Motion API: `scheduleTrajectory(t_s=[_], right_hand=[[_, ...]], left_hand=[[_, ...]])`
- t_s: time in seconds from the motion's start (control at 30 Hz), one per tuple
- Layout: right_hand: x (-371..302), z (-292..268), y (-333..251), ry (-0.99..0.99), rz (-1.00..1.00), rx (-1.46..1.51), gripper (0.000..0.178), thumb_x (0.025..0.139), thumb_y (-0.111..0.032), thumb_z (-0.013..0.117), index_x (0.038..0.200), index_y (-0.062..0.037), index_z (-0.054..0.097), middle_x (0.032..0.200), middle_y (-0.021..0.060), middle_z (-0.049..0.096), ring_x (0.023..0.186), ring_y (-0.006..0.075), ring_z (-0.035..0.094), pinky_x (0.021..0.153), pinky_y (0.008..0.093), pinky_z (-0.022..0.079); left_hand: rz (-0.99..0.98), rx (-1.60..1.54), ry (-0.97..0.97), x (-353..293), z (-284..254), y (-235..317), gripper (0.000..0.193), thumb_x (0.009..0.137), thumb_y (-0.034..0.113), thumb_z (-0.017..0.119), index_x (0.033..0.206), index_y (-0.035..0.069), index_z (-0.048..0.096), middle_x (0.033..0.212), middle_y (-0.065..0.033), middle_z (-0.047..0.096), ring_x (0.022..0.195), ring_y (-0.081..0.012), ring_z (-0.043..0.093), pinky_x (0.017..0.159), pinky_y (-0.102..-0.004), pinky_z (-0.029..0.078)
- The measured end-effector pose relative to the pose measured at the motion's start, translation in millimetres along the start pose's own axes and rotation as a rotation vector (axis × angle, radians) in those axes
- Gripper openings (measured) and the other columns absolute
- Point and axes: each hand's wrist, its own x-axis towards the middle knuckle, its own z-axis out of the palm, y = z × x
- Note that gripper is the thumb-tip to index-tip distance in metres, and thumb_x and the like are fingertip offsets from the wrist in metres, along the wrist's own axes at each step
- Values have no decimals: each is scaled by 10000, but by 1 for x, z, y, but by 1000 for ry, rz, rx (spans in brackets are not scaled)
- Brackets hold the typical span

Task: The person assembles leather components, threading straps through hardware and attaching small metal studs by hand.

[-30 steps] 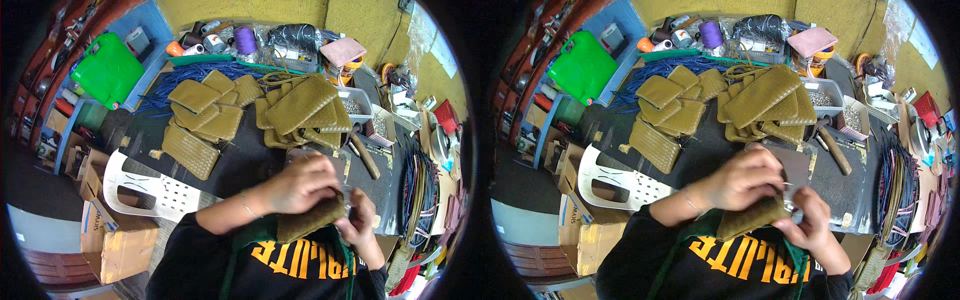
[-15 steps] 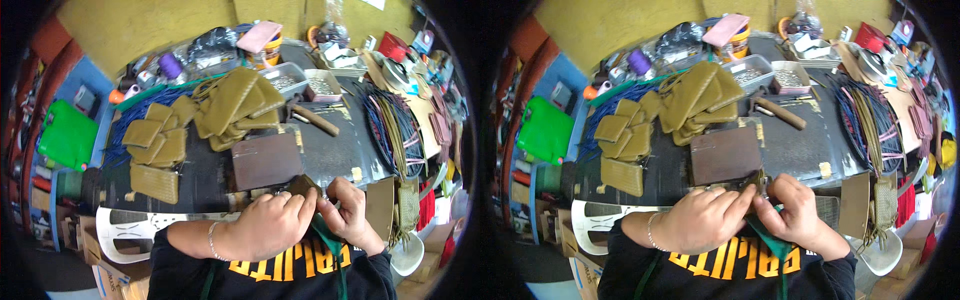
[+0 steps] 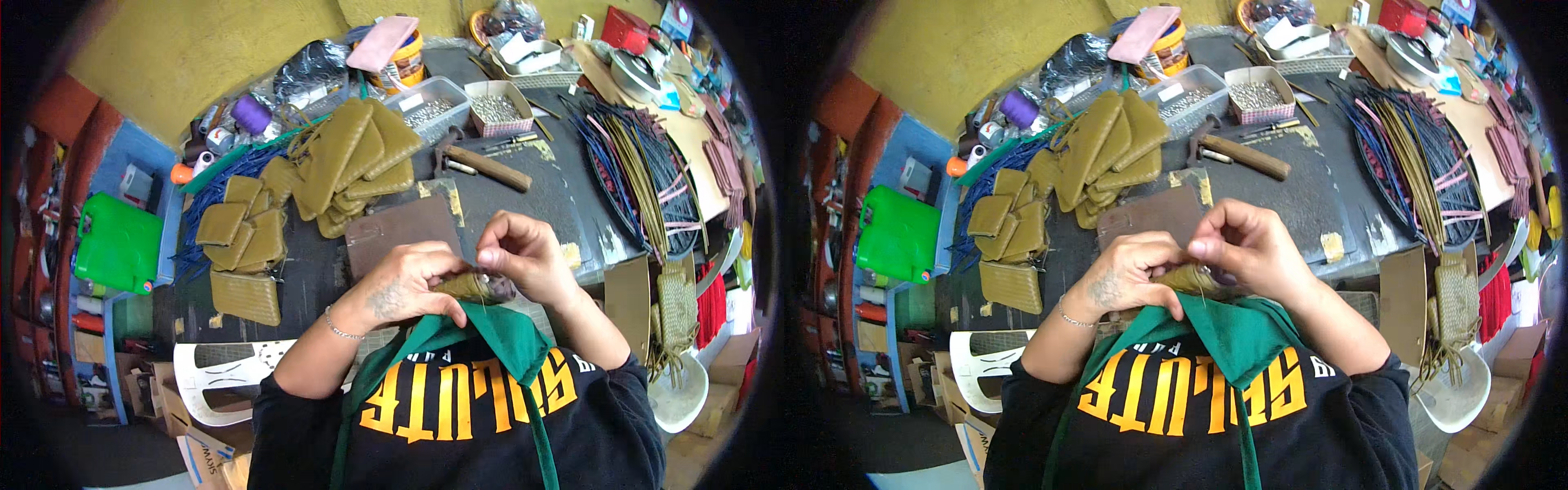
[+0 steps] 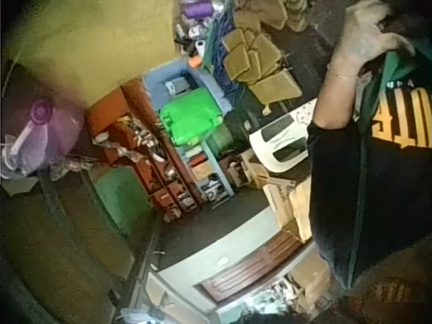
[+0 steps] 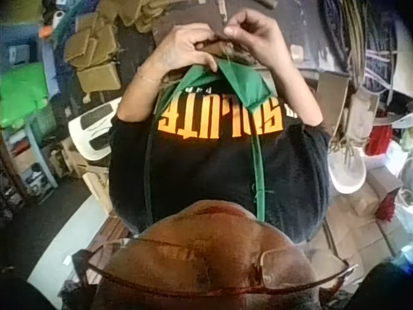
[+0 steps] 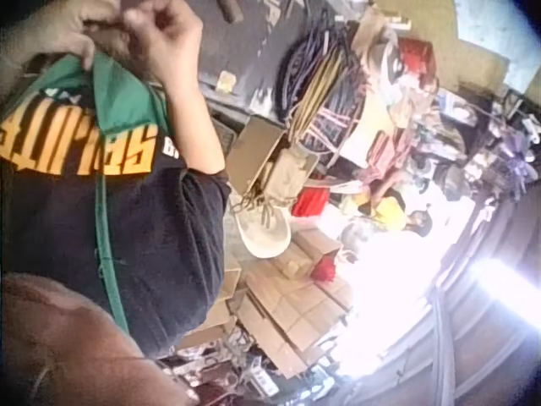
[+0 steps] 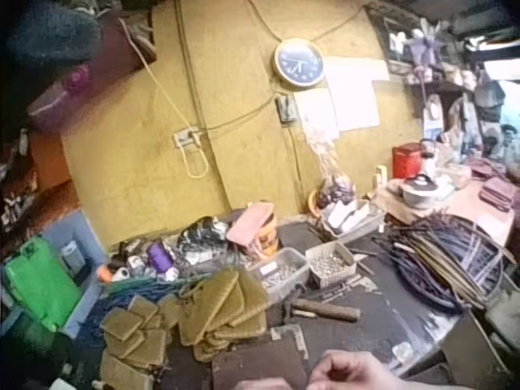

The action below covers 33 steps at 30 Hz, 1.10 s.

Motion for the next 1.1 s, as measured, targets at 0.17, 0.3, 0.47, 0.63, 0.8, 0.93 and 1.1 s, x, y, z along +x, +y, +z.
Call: scheduleTrajectory(t_s=[0.17, 0.3, 0.47, 0.63, 0.8, 0.93, 1.1], right_hand=[[12, -2, -12, 144, -130, -35, 168, 770, -48, 590, 903, -5, 498, 753, 2, 519, 633, 47, 487, 564, 174, 409], [14, -8, -18, 190, -303, -196, 190, 771, -41, 584, 940, 1, 511, 771, -6, 524, 676, 50, 494, 607, 178, 423], [11, -28, -20, 103, -132, -289, 171, 768, -29, 580, 921, -4, 508, 738, -18, 508, 684, 34, 480, 598, 165, 409], [15, -34, -22, -34, -102, -219, 149, 802, -51, 546, 930, -18, 475, 696, -18, 499, 604, 39, 474, 541, 176, 399], [21, -37, -10, 46, -195, -60, 66, 823, -42, 503, 868, -29, 456, 666, -21, 478, 535, 36, 448, 493, 169, 378], [32, -74, 37, 334, -319, -310, 99, 789, 22, 468, 865, -40, 462, 677, -43, 458, 589, 19, 417, 522, 166, 347], [32, -127, 59, 439, -155, -152, 112, 797, -11, 486, 896, -55, 459, 705, -16, 490, 618, 48, 462, 546, 186, 397]], left_hand=[[116, 187, 238, 13, 9, -6, 436, 630, 317, 693, 894, -3, 558, 760, -86, 528, 703, -242, 551, 587, -340, 430], [50, 461, 408, 29, 22, 4, 321, 614, 97, 693, 896, -1, 574, 753, -116, 545, 654, -249, 548, 600, -306, 447], [51, 474, 424, 31, 29, 3, 312, 646, 179, 658, 894, 18, 559, 748, -85, 511, 662, -253, 534, 574, -348, 421], [70, 650, 421, 36, 28, -1, 378, 607, 241, 674, 912, 45, 567, 735, -48, 505, 668, -203, 522, 579, -304, 380], [89, 723, 488, 33, 29, -13, 317, 613, 208, 676, 876, 61, 577, 691, -26, 499, 649, -182, 513, 570, -286, 346], [93, 739, 562, 22, 28, -15, 302, 612, 199, 681, 859, 54, 583, 673, -25, 513, 607, -177, 500, 550, -288, 341], [172, 582, 539, -5, 20, -9, 278, 594, 141, 712, 792, -20, 602, 651, -58, 541, 532, -160, 478, 485, -273, 346]])
